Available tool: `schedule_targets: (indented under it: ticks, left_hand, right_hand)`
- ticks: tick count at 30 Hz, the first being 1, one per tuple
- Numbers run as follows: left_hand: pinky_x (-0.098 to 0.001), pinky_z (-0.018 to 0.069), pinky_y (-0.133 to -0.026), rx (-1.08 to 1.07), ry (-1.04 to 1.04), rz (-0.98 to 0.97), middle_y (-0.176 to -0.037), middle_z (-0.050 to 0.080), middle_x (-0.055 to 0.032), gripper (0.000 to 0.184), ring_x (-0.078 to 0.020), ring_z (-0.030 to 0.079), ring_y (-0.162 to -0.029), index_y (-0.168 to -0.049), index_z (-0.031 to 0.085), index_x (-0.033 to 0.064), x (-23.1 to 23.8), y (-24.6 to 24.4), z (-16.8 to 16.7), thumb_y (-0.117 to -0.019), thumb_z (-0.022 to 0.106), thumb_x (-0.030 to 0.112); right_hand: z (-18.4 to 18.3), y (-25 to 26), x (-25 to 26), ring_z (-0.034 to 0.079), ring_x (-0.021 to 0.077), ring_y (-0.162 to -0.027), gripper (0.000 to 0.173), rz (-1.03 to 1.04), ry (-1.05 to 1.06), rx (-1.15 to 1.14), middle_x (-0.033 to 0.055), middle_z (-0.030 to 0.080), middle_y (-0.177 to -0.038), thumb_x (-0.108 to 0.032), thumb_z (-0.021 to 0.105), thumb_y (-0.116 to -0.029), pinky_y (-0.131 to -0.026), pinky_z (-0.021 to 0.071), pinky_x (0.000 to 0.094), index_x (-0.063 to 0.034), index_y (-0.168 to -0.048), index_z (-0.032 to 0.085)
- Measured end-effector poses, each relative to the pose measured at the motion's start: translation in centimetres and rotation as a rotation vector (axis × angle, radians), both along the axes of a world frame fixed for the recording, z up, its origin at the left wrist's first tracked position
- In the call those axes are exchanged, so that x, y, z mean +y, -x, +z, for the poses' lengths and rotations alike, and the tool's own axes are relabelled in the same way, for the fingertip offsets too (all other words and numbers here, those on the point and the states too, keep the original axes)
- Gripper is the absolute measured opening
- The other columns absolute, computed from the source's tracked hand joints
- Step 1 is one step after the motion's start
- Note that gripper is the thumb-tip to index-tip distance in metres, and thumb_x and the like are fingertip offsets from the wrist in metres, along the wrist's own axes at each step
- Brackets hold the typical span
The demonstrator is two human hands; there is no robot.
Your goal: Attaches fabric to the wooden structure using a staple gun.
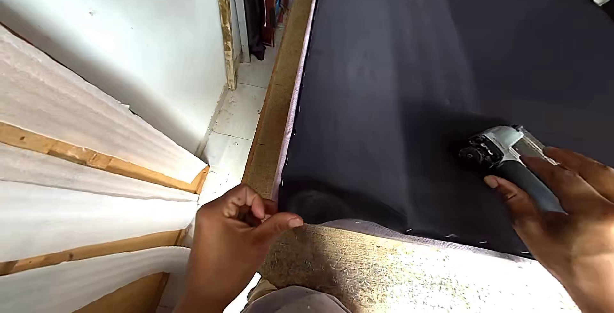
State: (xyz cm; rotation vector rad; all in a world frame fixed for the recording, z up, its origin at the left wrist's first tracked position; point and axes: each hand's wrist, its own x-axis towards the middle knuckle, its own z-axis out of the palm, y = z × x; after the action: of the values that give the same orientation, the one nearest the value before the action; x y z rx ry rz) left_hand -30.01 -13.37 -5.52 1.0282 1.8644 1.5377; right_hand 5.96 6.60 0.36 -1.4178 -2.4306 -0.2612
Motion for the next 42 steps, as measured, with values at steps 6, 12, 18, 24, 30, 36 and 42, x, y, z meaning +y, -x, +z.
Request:
schedule_targets:
  ticks: [6, 12, 18, 24, 30, 36, 42]
  left_hand:
    - [-0.0229, 0.0437, -0.034, -0.341, -0.172, -0.007, -0.062, 0.063, -0.0082, 0.031, -0.0124, 0.052, -0.039, -0.072, 0.056, 0.0105, 0.8, -1.9, -1.5, -0.0779, 0.085, 0.002]
    - [-0.0211, 0.0427, -0.033, -0.668, -0.134, -0.169, -0.063, 0.058, -0.0075, 0.018, -0.0089, 0.049, -0.038, -0.085, 0.06, 0.0098, 0.2, -1.3, -1.6, -0.0892, 0.076, 0.005]
    - [-0.022, 0.0436, -0.034, -0.331, -0.08, -0.087, -0.074, 0.074, -0.0081, 0.041, -0.0145, 0.06, -0.045, -0.111, 0.065, 0.0143, -0.2, -1.0, -0.7, -0.0784, 0.089, 0.021]
    - [-0.0238, 0.0447, -0.031, -0.53, -0.128, -0.011, -0.064, 0.066, -0.0109, 0.027, -0.0142, 0.055, -0.038, -0.09, 0.061, 0.0088, 0.7, -1.7, -0.9, -0.0786, 0.085, 0.001]
    - [-0.0211, 0.0452, -0.035, -0.575, -0.027, -0.254, -0.076, 0.071, -0.007, 0.029, -0.0103, 0.057, -0.044, -0.112, 0.057, 0.0118, -0.5, -1.2, -0.3, -0.0892, 0.074, 0.004]
    - [-0.0227, 0.0455, -0.034, -0.207, 0.023, -0.236, -0.073, 0.074, -0.0025, 0.032, -0.0129, 0.06, -0.043, -0.1, 0.064, 0.0199, 0.6, 2.7, 0.4, -0.0846, 0.083, 0.039]
    - [-0.026, 0.0468, -0.032, -0.417, -0.009, -0.128, -0.062, 0.065, -0.0096, 0.029, -0.0165, 0.056, -0.038, -0.08, 0.058, 0.0101, 1.3, -0.1, 0.0, -0.0778, 0.086, 0.005]
  right_hand:
    - [-0.2, 7.5, -6.2, 0.069, 0.0222, -0.094, 0.019, 0.44, 0.005, 0.285, 0.0089, 0.073, -0.094, -0.025, 0.069, -0.0968, -0.083, 0.0571, 0.0402, -0.0083, -0.098, 0.078]
    - [-2.6, 15.8, -8.3, 0.067, 0.014, -0.097, 0.021, 0.669, 0.063, 0.387, 0.0018, 0.072, -0.096, -0.028, 0.071, -0.0963, -0.085, 0.0558, 0.0273, -0.0089, -0.099, 0.079]
    - [-2.4, 17.2, -8.3, 0.067, 0.0164, -0.104, 0.016, 0.747, 0.136, 0.331, 0.0017, 0.072, -0.103, -0.024, 0.075, -0.0947, -0.088, 0.0567, 0.0317, -0.013, -0.106, 0.079]
    - [-2.2, 17.0, -8.0, 0.067, 0.0155, -0.101, 0.018, 0.73, 0.133, 0.332, 0.0012, 0.072, -0.1, -0.027, 0.077, -0.0931, -0.088, 0.0565, 0.0317, -0.0135, -0.104, 0.079]
    - [-2.8, 17.1, -7.9, 0.066, 0.0161, -0.099, 0.01, 0.724, 0.179, 0.24, 0.0001, 0.072, -0.099, -0.019, 0.071, -0.0964, -0.084, 0.0551, 0.0317, -0.0159, -0.101, 0.079]
    - [-3.0, 17.0, -8.5, 0.066, 0.017, -0.101, 0.01, 0.74, 0.196, 0.235, -0.0006, 0.072, -0.098, -0.016, 0.069, -0.0964, -0.084, 0.0547, 0.0323, -0.0164, -0.098, 0.079]
    - [-2.1, 16.7, -8.4, 0.067, 0.0159, -0.101, 0.01, 0.722, 0.178, 0.3, -0.0008, 0.072, -0.1, -0.023, 0.075, -0.0942, -0.086, 0.0554, 0.0321, -0.0168, -0.101, 0.079]
